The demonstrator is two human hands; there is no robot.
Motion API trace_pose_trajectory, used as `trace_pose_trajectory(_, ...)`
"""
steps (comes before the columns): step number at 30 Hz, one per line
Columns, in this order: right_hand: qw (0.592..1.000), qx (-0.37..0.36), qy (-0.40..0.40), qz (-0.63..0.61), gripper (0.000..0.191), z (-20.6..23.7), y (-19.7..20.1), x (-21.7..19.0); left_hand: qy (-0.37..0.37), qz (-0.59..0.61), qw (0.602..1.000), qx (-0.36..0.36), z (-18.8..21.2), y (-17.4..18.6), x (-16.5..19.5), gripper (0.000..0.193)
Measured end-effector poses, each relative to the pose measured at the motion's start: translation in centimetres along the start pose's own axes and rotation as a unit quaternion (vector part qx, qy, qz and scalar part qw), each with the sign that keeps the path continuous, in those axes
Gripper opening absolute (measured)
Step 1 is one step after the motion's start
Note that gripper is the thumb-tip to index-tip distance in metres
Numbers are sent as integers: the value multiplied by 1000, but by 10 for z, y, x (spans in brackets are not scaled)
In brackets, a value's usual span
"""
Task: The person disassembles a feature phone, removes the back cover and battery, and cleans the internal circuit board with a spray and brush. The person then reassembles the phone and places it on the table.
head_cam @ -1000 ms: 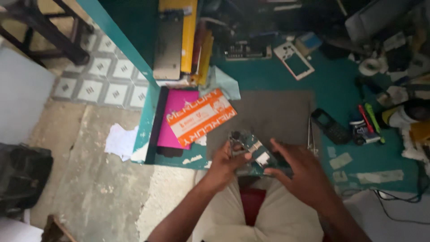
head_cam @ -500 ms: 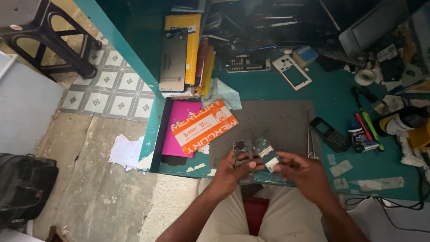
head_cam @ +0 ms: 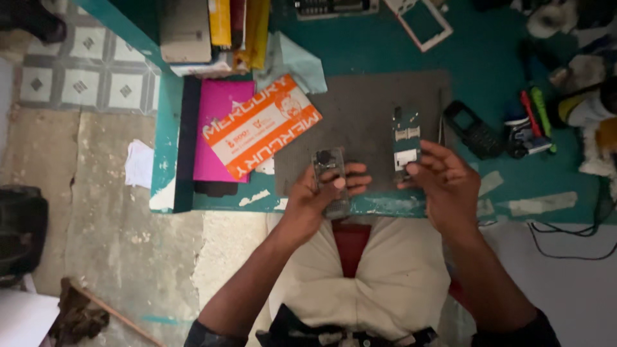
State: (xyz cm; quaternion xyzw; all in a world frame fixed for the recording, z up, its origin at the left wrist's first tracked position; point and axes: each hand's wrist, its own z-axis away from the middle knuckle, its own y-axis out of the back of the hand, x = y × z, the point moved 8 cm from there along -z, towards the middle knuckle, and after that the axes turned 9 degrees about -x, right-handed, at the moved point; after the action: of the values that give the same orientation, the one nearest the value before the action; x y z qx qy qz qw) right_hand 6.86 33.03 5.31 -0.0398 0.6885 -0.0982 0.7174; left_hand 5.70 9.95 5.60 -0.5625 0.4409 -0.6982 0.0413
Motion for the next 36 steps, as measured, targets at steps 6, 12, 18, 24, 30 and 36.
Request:
trace_pose_trajectory(6,999,-35,34,0,43,-4,-13,-15,12,7,1000,-9,-7,-2,2,51)
trace_pose_trajectory(12,998,-38,48,35,41,-2,-12,-13,30,4,999,-18,-9,0,-2,55)
trace_pose_trajectory(18,995,-62,64,38,44,0,-12,-14,25,-1,999,-22,-9,0,-3,56)
trace_pose_trajectory(24,993,-75,71,53,44,3,-13,-15,23,0,999,-27,-9,0,-4,57)
trace_pose_trajectory(30,991,-90,82,54,42,1,-14,-15,20,-12,999,-38,-10,0,-2,54)
trace_pose_trajectory(36,990,-100,80,52,42,3,-15,-13,27,-30,998,-39,-6,-2,-2,50)
